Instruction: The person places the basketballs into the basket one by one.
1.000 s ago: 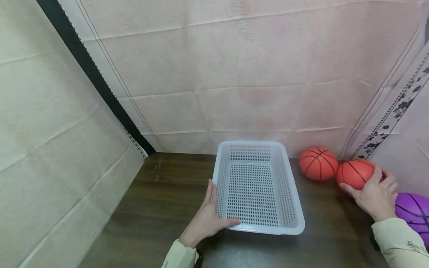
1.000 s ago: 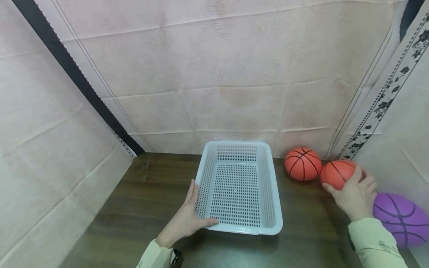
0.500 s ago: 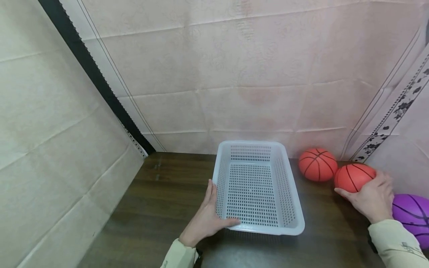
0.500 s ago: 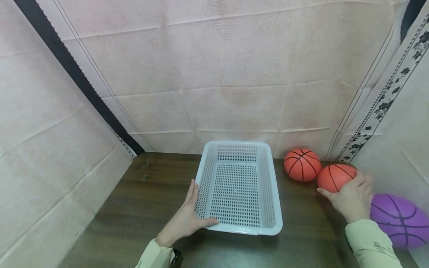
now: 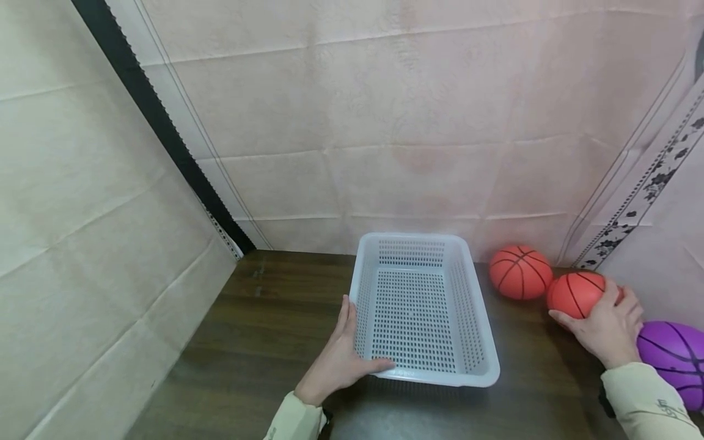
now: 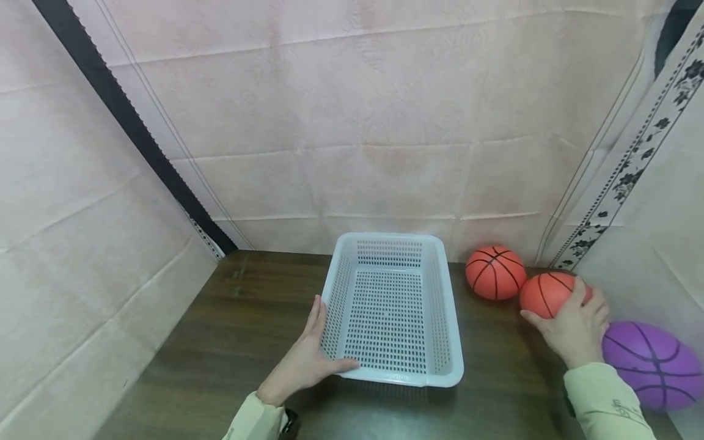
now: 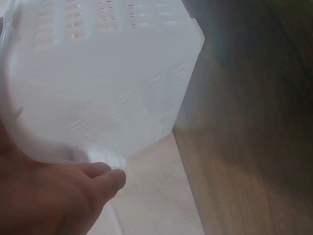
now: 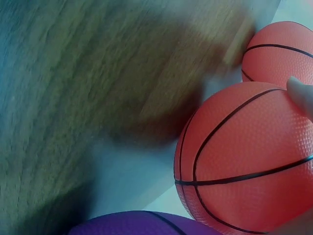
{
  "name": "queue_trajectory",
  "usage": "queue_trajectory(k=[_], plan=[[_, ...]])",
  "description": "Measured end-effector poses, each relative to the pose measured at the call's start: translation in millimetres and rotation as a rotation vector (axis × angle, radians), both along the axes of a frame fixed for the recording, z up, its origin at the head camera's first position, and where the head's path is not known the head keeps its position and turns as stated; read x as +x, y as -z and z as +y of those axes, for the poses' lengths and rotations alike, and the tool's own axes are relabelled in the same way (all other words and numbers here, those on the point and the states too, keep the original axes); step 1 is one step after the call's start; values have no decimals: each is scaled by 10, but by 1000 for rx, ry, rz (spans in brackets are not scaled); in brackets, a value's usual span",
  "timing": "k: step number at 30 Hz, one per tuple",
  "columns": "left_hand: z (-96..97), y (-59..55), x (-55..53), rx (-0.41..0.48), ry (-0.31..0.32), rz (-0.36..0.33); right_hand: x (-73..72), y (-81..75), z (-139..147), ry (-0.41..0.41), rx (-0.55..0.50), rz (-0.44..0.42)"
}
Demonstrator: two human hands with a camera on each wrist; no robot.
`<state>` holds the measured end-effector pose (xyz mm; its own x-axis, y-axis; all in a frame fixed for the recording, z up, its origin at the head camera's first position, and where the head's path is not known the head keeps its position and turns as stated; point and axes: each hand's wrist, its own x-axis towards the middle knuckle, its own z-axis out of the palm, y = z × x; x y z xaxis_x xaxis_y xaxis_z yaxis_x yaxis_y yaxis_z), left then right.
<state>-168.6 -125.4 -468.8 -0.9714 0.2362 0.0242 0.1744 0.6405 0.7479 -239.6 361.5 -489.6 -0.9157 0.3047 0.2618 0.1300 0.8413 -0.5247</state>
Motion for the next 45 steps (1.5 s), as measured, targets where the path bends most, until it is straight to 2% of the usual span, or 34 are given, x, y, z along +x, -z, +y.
queue_trajectory(k=[8, 12, 20, 28, 36, 45], plan=[[17, 5, 1, -32, -6, 1, 58, 10, -1, 45, -53, -14], [21, 1, -9, -44, -8, 3, 77, -20, -23, 82, -44, -2], [27, -19, -12, -13, 3, -4, 99, -124, -36, 172, -50, 16], [15, -16, -14, -12, -7, 4, 108, -173, -48, 243, -103, 83], [10, -12, -7, -19, -10, -9, 161, -200, -89, 271, -153, 142], [12, 3, 4, -17, -17, -13, 177, -254, -132, 264, -172, 206]])
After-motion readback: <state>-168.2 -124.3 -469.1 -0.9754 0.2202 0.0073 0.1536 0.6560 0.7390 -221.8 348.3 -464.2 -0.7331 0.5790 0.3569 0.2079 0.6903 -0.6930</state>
